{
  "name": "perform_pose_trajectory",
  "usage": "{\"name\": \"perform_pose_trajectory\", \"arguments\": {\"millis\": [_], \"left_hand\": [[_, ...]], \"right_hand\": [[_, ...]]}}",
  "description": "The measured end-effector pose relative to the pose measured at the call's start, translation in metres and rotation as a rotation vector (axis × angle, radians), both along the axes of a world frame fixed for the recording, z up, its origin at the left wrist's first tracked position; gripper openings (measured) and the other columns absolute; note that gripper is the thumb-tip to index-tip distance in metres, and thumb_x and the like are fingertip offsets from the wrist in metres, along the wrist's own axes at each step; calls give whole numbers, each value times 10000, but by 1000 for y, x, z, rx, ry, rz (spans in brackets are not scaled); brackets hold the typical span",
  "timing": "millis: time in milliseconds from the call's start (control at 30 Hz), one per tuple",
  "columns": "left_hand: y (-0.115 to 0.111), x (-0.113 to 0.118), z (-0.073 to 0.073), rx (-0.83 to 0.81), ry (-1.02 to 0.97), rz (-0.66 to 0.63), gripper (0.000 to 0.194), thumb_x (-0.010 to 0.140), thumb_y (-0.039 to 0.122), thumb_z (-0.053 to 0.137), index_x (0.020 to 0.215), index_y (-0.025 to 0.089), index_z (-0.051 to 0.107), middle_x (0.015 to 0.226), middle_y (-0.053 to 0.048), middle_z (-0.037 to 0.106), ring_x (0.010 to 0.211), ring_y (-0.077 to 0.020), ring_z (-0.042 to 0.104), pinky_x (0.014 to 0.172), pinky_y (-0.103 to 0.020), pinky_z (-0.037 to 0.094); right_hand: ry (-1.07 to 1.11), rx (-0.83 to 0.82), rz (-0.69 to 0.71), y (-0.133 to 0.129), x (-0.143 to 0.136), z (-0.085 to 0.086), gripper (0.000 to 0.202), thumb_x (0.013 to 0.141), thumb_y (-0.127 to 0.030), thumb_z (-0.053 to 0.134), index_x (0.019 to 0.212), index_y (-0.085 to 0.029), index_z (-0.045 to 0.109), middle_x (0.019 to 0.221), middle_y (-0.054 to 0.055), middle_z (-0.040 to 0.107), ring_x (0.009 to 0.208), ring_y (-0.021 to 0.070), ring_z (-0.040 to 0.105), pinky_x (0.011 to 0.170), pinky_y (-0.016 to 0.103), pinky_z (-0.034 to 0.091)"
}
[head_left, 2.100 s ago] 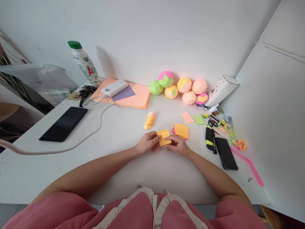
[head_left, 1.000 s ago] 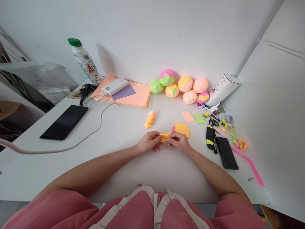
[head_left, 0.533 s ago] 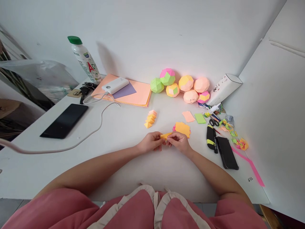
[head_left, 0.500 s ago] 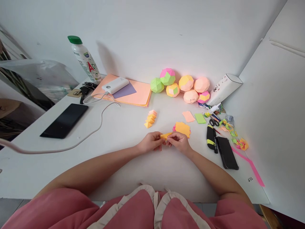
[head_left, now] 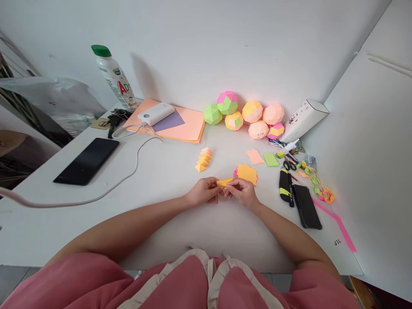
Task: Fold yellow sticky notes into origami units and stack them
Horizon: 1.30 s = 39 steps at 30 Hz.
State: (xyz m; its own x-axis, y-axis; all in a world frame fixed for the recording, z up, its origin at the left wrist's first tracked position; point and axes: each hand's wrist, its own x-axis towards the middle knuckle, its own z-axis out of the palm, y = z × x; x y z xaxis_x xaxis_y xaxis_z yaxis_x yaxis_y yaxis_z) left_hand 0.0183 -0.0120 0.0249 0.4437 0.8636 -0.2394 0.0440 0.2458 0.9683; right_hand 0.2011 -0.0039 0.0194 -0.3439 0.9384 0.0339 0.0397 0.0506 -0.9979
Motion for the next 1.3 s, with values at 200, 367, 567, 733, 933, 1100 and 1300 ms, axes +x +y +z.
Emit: {"name": "perform_pose_trajectory", "arguments": {"millis": [200,367,567,733,933,1100,1300], "left_hand": [[0,0,0,-3,-16,-6,356,738,497,592,800,152,530,795,-50,666,476,-86,574,425,-203,417],[1,-1,-1,4,-22,-15,352,743,496,587,800,154,532,790,-48,671,474,-85,573,430,-205,418],[0,-2,1,1,-9,-13,340,745,482,593,747,153,509,763,-44,668,451,-74,555,428,-201,409],[0,-2,-1,15,-34,-19,356,749,496,584,816,148,546,772,-49,661,473,-87,564,438,-207,420],[1,-4,0,-9,-59,-16,379,736,514,589,832,150,543,764,-41,655,469,-86,562,427,-199,406],[2,-4,1,-20,-57,-15,358,743,496,593,823,150,547,773,-38,657,461,-81,563,426,-200,406],[2,-4,3,-37,-54,-9,340,763,482,576,839,152,543,763,-30,650,465,-83,570,427,-200,411]], "right_hand": [[4,4,5,0,2,-2,173,758,-339,640,767,-169,606,585,6,641,515,138,621,498,285,531],[-14,-4,3,0,2,-2,185,759,-351,637,769,-169,603,583,3,637,522,142,623,503,287,532],[-12,-14,3,1,3,-1,194,770,-333,626,867,-185,545,622,-23,614,523,125,618,494,257,505],[-24,-77,52,3,4,1,436,758,-341,633,1111,-227,402,818,-5,622,578,107,613,523,247,498],[-113,-128,124,6,5,8,265,776,-391,604,904,-170,535,705,1,626,559,107,608,503,226,470],[-174,-164,137,9,6,10,268,787,-422,583,777,-159,539,670,-1,646,425,82,572,379,190,352],[-180,-186,123,9,5,10,277,790,-429,579,772,-157,530,669,-1,658,415,84,578,373,188,336]]}}
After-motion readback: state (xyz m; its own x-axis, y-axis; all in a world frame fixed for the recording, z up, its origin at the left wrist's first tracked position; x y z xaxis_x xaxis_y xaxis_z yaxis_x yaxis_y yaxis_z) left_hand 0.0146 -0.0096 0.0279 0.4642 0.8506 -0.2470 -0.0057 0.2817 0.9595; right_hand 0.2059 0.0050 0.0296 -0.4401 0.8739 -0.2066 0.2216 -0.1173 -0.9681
